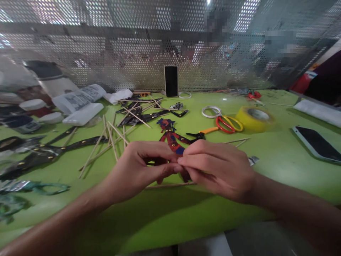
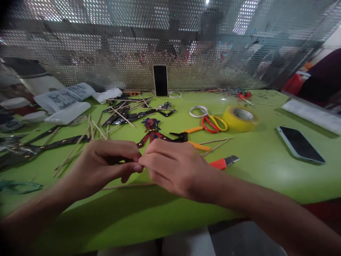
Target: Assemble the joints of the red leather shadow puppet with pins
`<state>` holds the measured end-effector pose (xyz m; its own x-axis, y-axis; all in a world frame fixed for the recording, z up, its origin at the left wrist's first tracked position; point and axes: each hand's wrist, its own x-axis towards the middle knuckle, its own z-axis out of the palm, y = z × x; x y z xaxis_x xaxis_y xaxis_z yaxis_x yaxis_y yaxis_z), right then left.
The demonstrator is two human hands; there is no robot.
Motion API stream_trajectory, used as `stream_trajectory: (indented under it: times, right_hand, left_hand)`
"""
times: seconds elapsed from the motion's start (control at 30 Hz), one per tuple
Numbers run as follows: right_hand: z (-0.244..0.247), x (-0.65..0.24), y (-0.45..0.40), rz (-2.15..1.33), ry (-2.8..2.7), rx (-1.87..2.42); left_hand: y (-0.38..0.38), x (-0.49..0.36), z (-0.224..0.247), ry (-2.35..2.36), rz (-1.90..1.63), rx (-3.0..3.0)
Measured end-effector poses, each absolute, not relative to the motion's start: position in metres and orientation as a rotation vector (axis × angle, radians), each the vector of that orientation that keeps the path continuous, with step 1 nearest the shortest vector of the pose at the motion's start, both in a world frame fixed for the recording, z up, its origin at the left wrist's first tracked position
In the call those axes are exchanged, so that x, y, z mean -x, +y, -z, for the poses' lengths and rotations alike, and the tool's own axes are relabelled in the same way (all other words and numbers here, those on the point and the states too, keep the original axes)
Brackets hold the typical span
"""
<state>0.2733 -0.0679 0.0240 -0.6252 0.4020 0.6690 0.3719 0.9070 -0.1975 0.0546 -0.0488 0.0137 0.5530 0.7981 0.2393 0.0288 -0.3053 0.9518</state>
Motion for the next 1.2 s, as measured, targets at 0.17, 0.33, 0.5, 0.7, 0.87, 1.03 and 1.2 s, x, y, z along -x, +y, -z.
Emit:
stream_trajectory:
  times: [0.17,0.33,0.5,0.7,0.87,1.03,1.2]
  right_hand:
    - [-0.026,-0.273,-0.067,0.155,-2.417,0.511]
    - [-0.022,-0.270,-0.067,0.089,-2.417,0.546]
    - [-0.015,-0.268,-0.066,0.007,-2.365,0.634]
    - [-0.010,-0.269,-0.063,-0.037,-2.348,0.622]
    - [-0.006,-0.269,-0.064,-0.062,-2.307,0.668]
    - [-0.009,-0.266,-0.067,-0.053,-2.282,0.713]
    - [-0.011,-0.264,-0.068,-0.109,-2.262,0.706]
  left_hand:
    - [-0.045,-0.054,-0.013,0.680,-0.779,-1.778]
    - [-0.046,-0.054,-0.013,0.704,-0.755,-1.865]
    - [-0.050,-0.057,-0.012,0.748,-0.790,-1.938]
    - [-0.052,-0.058,-0.012,0.726,-0.799,-1.917]
    - [-0.053,-0.059,-0.014,0.698,-0.827,-1.942]
    - [-0.053,-0.059,-0.018,0.677,-0.836,-1.979]
    - [-0.053,-0.058,-0.019,0.671,-0.851,-2.025]
